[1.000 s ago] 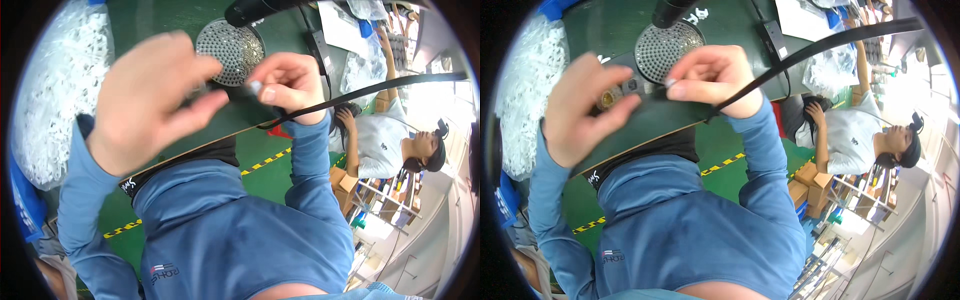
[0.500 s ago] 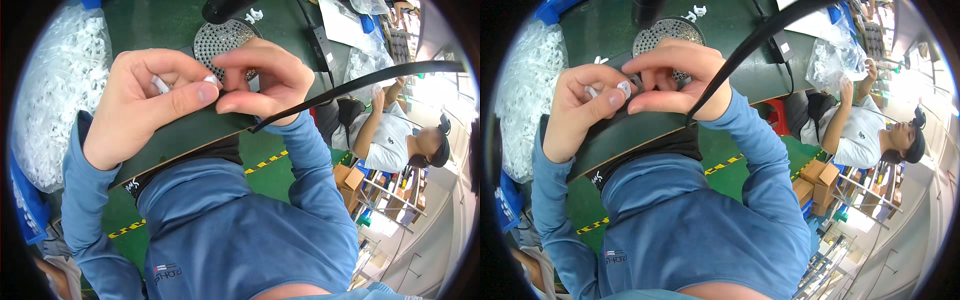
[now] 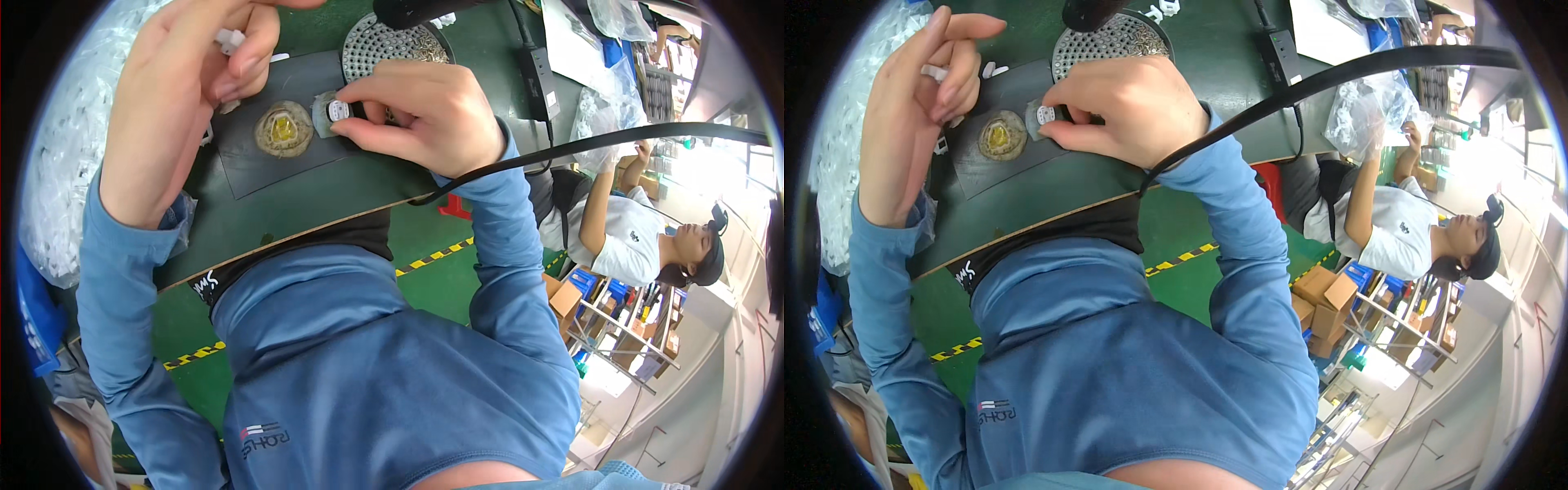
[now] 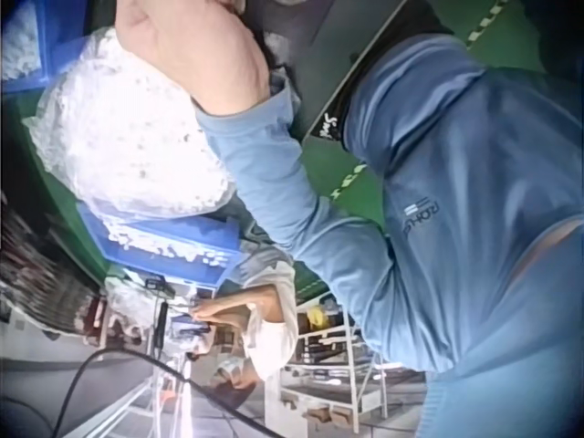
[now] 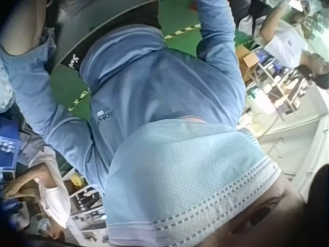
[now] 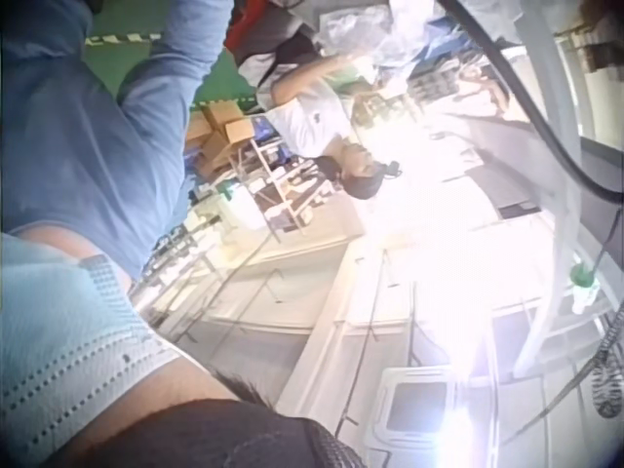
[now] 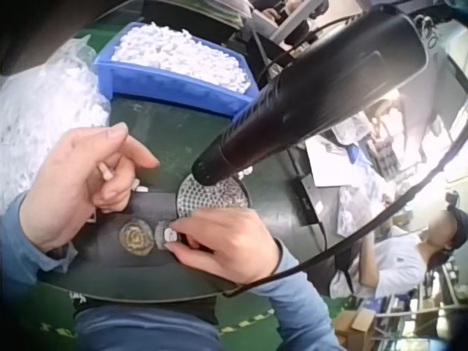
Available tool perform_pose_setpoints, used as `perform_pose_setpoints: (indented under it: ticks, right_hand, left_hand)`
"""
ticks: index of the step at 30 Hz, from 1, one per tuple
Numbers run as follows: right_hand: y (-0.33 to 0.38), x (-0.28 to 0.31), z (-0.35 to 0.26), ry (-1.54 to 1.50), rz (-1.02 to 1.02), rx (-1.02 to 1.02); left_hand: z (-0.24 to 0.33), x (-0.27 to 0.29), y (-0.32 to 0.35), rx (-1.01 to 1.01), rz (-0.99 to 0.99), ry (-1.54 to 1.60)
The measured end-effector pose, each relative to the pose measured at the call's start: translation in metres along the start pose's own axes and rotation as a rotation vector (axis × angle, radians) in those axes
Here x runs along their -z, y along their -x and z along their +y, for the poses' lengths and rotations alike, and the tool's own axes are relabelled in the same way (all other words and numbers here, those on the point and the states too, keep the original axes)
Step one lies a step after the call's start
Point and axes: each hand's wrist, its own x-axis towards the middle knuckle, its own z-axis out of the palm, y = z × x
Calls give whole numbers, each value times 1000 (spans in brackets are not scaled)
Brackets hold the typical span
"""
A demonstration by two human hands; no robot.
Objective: The person assembles small plastic components by fitting pieces together by hand and driving screws into them using an electric screwdriver.
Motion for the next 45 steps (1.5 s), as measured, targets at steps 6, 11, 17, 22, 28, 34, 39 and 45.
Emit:
perform_pose_setpoints:
  ticks: [6,11,17,22,28,34,39,45]
  right_hand:
    - [-6,6,-6,117,-52,13]
    - [-8,5,-1,184,-85,88]
    - [1,-9,11,-126,26,-34]
    - [-13,3,-10,10,194,58]
    - [-52,-14,-15,3,436,244]
    - [-46,-10,1,29,365,337]
    - [-30,6,2,-168,353,112]
    - [-25,3,4,-366,357,93]
  left_hand:
    - [1,-10,-7,22,191,-47]
    - [9,-19,-3,64,251,-105]
    - [-11,-10,-5,3,63,80]
    - [-12,-18,-1,96,108,119]
    - [-23,-17,-4,26,126,53]
    - [-23,-29,-1,31,181,71]
    - [-22,-7,0,36,-155,-68]
    - [-28,-5,-3,-8,-146,-131]
